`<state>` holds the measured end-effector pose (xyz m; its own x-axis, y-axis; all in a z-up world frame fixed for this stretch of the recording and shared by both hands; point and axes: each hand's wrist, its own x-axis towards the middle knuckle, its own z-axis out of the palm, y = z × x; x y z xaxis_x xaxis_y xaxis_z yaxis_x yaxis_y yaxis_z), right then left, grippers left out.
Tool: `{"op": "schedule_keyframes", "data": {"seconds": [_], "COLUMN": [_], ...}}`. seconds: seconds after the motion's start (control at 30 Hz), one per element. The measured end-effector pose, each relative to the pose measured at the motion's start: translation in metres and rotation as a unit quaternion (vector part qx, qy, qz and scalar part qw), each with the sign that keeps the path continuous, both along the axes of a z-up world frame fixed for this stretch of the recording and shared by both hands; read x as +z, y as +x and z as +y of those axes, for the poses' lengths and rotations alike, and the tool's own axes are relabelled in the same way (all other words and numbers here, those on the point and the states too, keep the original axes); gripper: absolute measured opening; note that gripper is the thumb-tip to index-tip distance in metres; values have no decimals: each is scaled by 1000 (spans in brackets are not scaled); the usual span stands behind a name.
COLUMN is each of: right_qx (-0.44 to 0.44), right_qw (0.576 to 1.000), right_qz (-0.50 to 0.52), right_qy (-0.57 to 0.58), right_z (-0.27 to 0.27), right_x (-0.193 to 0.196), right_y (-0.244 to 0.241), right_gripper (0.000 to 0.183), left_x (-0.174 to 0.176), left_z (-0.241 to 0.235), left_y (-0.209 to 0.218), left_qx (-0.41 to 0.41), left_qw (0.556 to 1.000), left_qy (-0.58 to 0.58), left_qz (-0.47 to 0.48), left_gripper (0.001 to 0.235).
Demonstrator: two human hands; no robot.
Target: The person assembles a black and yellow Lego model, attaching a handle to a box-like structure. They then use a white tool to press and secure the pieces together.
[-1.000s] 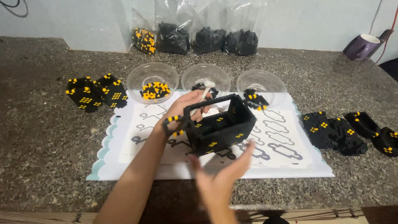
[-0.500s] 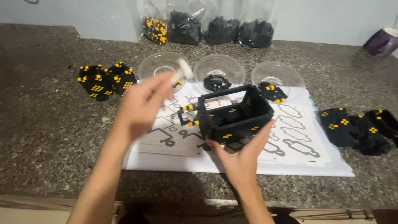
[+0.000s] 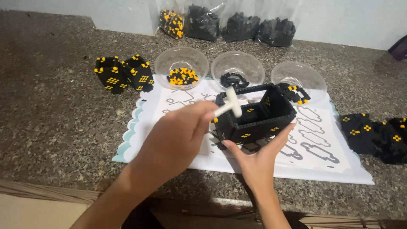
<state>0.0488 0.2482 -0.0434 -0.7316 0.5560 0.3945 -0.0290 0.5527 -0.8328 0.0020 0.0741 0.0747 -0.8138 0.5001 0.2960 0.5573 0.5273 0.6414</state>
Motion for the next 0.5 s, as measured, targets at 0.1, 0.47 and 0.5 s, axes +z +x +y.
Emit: {"op": "schedule_keyframes", "data": {"seconds": [0.1,0.47,0.5], "right_qx": [4,11,12], "right_qw": [1000,999,998], "right_qz": [-10,41,46], "right_qy": [-16,-27,-33], "right_z": [-1,-2,-3], "right_x": [0,5,7], "right_y": [0,0,0], "right_gripper": [134,137,138], "left_x": [-14,-31,-27], "left_z": [-1,10,10], "left_y": [3,10,12], "left_qx": [-29,-29,-40], "left_qw": [995,957,954], "left_qy": [35,8,46], "left_qz": [85,290,295], "left_gripper": [27,23,22]}}
